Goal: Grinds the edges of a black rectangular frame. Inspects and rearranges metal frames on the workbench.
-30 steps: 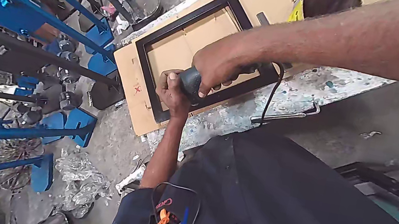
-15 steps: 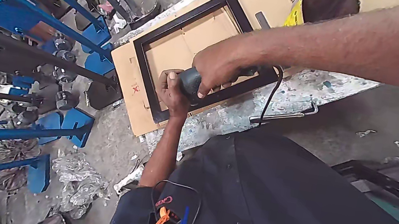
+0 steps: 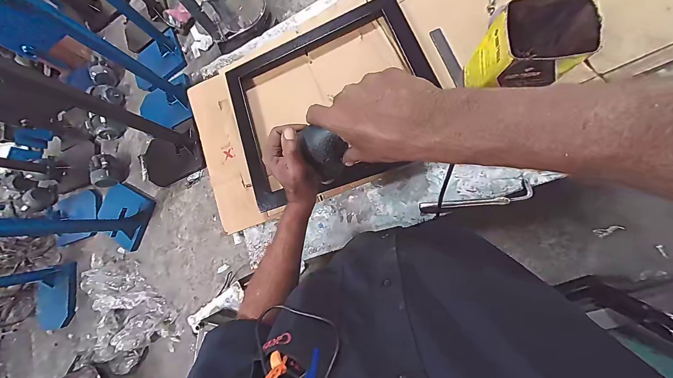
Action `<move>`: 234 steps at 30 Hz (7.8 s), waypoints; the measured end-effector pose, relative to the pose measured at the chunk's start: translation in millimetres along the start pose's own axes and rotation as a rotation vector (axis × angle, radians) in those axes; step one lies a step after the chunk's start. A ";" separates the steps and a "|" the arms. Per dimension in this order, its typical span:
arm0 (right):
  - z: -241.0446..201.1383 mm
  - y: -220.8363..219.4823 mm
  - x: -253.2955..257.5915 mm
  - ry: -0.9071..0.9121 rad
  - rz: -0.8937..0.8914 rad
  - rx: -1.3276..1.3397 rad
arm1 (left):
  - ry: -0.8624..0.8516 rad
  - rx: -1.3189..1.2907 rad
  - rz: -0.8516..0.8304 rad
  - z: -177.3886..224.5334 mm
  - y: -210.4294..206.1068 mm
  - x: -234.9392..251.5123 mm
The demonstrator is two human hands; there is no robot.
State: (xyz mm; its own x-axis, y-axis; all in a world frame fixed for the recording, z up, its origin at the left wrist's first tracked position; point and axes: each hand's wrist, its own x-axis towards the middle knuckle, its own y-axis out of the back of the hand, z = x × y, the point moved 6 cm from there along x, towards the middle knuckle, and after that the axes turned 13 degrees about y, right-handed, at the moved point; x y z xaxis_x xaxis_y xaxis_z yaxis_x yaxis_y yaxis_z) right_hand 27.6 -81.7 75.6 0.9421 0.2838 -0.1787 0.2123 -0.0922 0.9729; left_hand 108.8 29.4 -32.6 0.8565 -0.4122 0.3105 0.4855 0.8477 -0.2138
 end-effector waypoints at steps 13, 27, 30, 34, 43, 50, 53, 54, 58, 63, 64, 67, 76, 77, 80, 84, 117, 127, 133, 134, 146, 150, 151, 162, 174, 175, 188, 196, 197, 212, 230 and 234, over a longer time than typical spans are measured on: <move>20.4 -21.2 2.4 -0.214 -0.250 0.671 | 0.000 -0.028 -0.040 -0.4 -1.7 -1.3; 11.2 -15.0 8.0 -0.256 -0.308 0.608 | 0.008 -0.048 -0.045 2.8 1.4 1.8; 11.8 -14.0 7.4 -0.254 -0.299 0.603 | 0.024 0.003 -0.051 7.9 1.2 -2.3; 10.7 -12.6 5.9 -0.243 -0.287 0.581 | 0.061 0.129 -0.074 11.7 3.0 -11.4; 10.2 -8.3 3.5 -0.235 -0.277 0.583 | 0.072 0.150 -0.088 16.0 2.9 -11.9; 11.7 -3.8 0.3 -0.237 -0.264 0.563 | 0.064 0.166 -0.112 17.7 4.0 -15.3; 11.1 -1.4 -1.3 -0.238 -0.267 0.564 | 0.063 0.156 -0.119 19.9 2.6 -14.5; 10.5 -0.2 -2.4 -0.239 -0.267 0.559 | 0.064 0.154 -0.119 20.8 2.3 -14.1; 8.6 9.4 -8.0 -0.256 -0.247 0.526 | 0.018 0.088 -0.152 31.6 -2.0 -7.9; 5.8 34.0 -28.7 -0.315 -0.175 0.492 | -0.007 0.069 -0.240 50.7 -15.3 -0.1; 6.9 36.8 -33.7 -0.321 -0.157 0.488 | 0.001 0.063 -0.249 50.6 -19.1 0.0; 17.3 35.1 -49.6 -0.366 -0.136 0.505 | 0.022 0.038 -0.282 45.3 -36.1 -1.6; 32.1 16.1 -83.2 -0.461 -0.177 0.512 | 0.076 -0.075 -0.314 16.7 -86.1 2.7; 33.2 14.6 -85.4 -0.468 -0.172 0.522 | 0.065 -0.097 -0.302 15.0 -88.4 3.8; 36.2 12.4 -88.4 -0.482 -0.171 0.514 | 0.079 -0.029 -0.353 13.4 -91.0 -2.1; 38.6 12.4 -90.0 -0.492 -0.182 0.513 | 0.067 -0.136 -0.323 8.2 -96.9 6.4; 58.3 -17.4 -83.7 -0.495 -0.223 0.587 | 0.062 -0.032 -0.357 -7.0 -97.0 -7.5; 60.4 -19.5 -76.9 -0.486 -0.219 0.574 | 0.108 -0.010 -0.316 -9.1 -96.1 -7.9; 59.2 -21.2 -77.7 -0.501 -0.196 0.613 | 0.064 -0.138 -0.284 -11.2 -99.1 0.8; 58.8 -21.4 -78.2 -0.500 -0.195 0.618 | 0.075 -0.105 -0.294 -11.6 -98.1 -2.1; 52.7 -19.0 -78.6 -0.514 -0.206 0.593 | 0.094 0.005 -0.329 -19.4 -90.3 -9.4; 54.3 -24.9 -78.7 -0.529 -0.200 0.654 | 0.089 0.011 -0.332 -20.7 -90.2 -10.1; 54.8 -25.2 -78.9 -0.530 -0.202 0.666 | 0.091 0.013 -0.330 -20.9 -90.1 -10.5; 42.3 -6.0 -84.5 -0.319 0.000 0.084 | 0.122 -0.026 -0.301 -23.4 -89.9 -8.6; 39.0 -10.5 -86.4 -0.338 -0.015 0.146 | 0.111 -0.040 -0.274 -28.8 -87.0 -6.9; 42.5 -11.9 -85.2 -0.348 -0.078 0.276 | 0.109 -0.043 -0.279 -28.8 -86.9 -6.5; 48.3 -23.6 -81.9 -0.491 -0.205 0.757 | 0.140 0.006 -0.364 -21.2 -85.7 -14.0; 48.0 -22.0 -79.0 -0.461 -0.221 0.717 | 0.133 0.006 -0.356 -15.9 -83.5 -12.8; 47.8 -21.5 -79.4 -0.457 -0.220 0.720 | 0.137 0.010 -0.356 -15.7 -83.0 -13.0; 48.1 -11.0 -87.7 -0.467 -0.204 0.710 | 0.154 0.006 -0.374 -2.2 -95.1 -7.2; 33.5 -23.7 -152.2 -0.525 0.233 0.646 | -0.074 0.027 -0.541 33.5 -118.0 2.5; 28.2 -77.2 -174.8 -0.432 0.345 1.056 | -0.174 0.097 -0.707 25.5 -126.5 -14.0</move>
State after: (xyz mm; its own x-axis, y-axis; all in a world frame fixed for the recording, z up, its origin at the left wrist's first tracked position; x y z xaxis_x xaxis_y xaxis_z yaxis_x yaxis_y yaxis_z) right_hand -146.1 -151.1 27.6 0.9580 -0.2363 -0.1627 -0.1512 -0.8979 0.4133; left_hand 31.0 -63.5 13.6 0.3006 -0.8193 0.4882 0.8872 0.4281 0.1721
